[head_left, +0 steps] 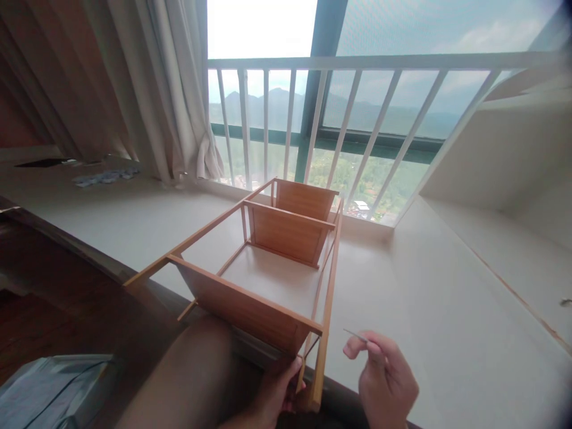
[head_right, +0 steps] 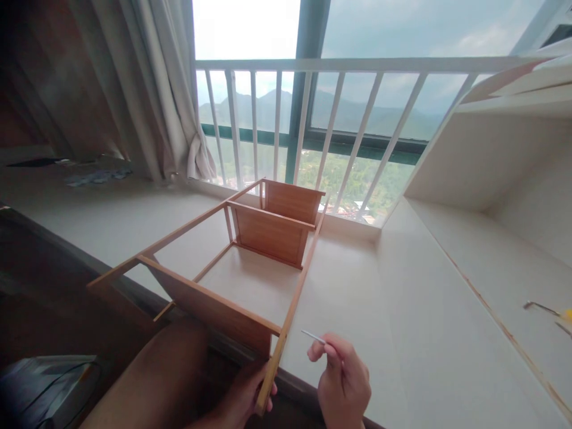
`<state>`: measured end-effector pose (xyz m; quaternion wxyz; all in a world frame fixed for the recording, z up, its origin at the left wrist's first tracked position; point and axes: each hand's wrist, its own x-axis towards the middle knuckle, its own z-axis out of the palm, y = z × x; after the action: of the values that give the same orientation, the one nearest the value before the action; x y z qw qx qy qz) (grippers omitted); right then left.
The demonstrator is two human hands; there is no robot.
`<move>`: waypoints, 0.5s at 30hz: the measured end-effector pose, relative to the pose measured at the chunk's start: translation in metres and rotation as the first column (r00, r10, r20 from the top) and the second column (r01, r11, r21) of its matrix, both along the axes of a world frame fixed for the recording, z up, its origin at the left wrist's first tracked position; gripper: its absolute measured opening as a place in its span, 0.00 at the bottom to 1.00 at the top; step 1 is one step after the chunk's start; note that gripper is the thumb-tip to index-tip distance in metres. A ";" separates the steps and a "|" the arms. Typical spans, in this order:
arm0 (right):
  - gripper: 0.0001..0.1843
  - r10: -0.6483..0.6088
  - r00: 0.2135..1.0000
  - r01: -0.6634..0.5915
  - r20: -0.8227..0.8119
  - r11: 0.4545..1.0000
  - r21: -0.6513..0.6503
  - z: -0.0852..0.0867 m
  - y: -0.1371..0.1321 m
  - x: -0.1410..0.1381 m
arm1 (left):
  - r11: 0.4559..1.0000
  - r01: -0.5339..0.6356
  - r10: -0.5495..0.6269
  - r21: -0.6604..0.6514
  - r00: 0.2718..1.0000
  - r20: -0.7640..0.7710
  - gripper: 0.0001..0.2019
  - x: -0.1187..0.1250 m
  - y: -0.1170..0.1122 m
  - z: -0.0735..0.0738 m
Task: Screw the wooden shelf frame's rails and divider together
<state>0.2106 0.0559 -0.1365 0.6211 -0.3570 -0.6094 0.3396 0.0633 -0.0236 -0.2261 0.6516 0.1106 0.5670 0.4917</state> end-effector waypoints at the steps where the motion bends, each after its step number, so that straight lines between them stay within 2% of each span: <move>1: 0.10 -0.025 1.000 0.025 -0.009 1.000 -0.015 0.000 0.001 0.000 | 1.000 0.002 -0.002 -0.006 1.000 -0.007 0.34 0.000 0.000 -0.002; 3: 0.10 -0.044 0.999 0.043 -0.014 0.996 -0.072 0.001 0.005 -0.001 | 1.000 0.001 -0.002 -0.019 1.000 -0.020 0.34 0.001 0.001 -0.007; 5: 0.12 -0.024 1.000 0.025 0.009 0.980 -0.197 0.000 0.012 -0.004 | 1.000 0.009 -0.009 -0.013 0.999 -0.035 0.34 0.002 0.002 -0.012; 7: 0.15 0.057 0.991 -0.014 0.120 0.944 -0.330 -0.004 0.020 -0.007 | 0.999 0.029 -0.028 0.021 0.998 -0.050 0.33 0.003 0.004 -0.016; 9: 0.18 0.154 0.956 -0.040 0.249 0.912 -0.409 -0.013 0.029 -0.010 | 0.997 0.050 -0.046 0.056 0.997 -0.067 0.34 0.004 0.005 -0.020; 12: 0.20 0.196 0.893 -0.014 0.406 0.912 -0.410 -0.032 0.038 -0.017 | 0.998 0.041 -0.037 0.040 0.995 -0.095 0.36 0.007 0.009 -0.023; 15: 0.20 0.096 0.857 0.085 0.507 0.943 -0.322 -0.052 0.043 -0.026 | 0.999 0.030 -0.026 0.031 0.994 -0.109 0.37 0.009 0.012 -0.025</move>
<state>0.1845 0.0989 -0.1884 0.3647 -0.5329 -0.6879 0.3314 0.0728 -0.0112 -0.2514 0.6247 0.1557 0.5917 0.4851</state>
